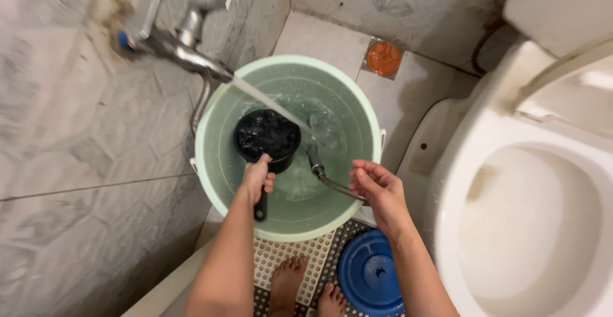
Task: The person pours a white powder into a blue bowl, then uses a black scoop to transfer water from a green bucket into the bowl. They use a toilet brush to scrub the inside of the toilet bowl, repeatedly dipping the brush into the mixture in the blue bowl.
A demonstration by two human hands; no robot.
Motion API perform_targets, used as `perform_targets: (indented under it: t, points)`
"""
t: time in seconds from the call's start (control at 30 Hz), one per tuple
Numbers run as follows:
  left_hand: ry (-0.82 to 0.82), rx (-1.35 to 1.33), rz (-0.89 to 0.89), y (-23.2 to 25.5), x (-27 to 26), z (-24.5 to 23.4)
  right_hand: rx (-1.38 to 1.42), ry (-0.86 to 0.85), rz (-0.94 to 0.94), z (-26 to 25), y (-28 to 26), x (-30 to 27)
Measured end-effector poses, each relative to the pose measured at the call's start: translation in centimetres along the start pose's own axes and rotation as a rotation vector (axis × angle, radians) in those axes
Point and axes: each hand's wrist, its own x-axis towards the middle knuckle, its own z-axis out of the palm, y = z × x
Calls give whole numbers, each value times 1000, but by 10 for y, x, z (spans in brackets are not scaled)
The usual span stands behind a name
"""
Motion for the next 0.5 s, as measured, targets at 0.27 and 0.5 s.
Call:
perform_targets:
  t: [0.27,0.5]
  points:
    - [-72,149,98,46,-213,8,323,16,-25,4,-70,-69]
    - [-229,606,110,65,-401,38,526,284,25,-46,-99,-147]
